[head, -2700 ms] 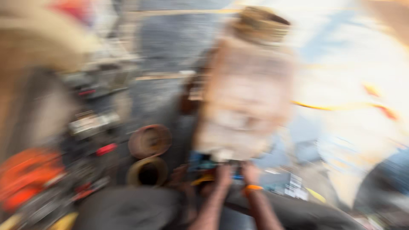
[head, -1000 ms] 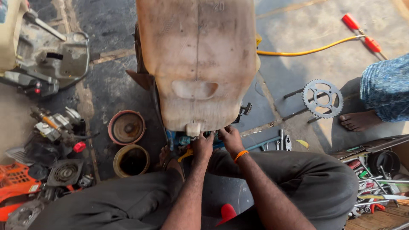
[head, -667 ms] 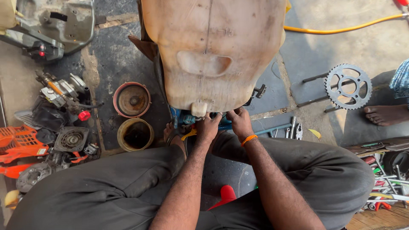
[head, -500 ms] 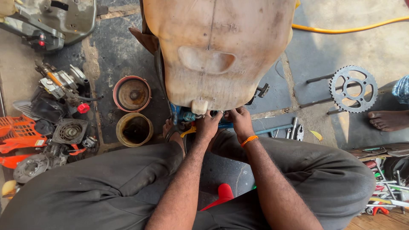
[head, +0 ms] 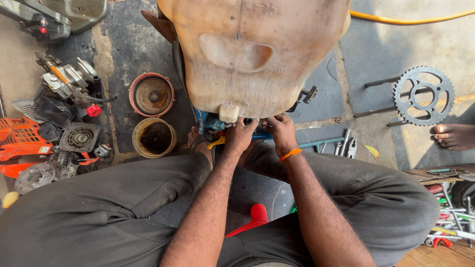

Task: The person sits on the floor and works on a small engine mounted under a large plastic tank. They use a wrench to loosen and tighten bolts on the engine, occasionally adjusting their position and handling a yellow hose and a small container.

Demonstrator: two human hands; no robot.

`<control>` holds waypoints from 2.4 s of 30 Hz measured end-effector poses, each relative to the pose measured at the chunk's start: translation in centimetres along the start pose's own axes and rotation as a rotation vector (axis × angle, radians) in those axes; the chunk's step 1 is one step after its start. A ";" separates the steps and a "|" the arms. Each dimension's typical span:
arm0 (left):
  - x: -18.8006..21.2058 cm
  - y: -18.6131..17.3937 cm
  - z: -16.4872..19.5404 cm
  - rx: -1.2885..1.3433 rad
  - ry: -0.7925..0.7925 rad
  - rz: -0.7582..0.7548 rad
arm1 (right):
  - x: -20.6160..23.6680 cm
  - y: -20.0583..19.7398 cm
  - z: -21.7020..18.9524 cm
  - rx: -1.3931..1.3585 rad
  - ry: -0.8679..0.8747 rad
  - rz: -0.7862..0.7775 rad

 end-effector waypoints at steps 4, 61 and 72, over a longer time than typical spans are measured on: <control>0.6 -0.6 0.8 0.063 0.094 0.031 | -0.7 -0.1 0.4 0.033 -0.035 -0.028; 0.2 1.5 -0.1 -0.095 0.296 0.428 | -1.8 0.1 1.7 -0.063 -0.104 0.063; 2.2 0.0 2.8 -0.015 0.433 0.407 | -0.4 0.2 -1.0 -0.009 -0.088 0.176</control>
Point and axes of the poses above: each hand's wrist, its own x-axis away from the middle knuckle, its own y-axis out of the palm, z = x × y, the point moved 5 cm from there along -x, towards the middle knuckle, and after that the axes turned 2 degrees about -x, right-handed, at the moved point
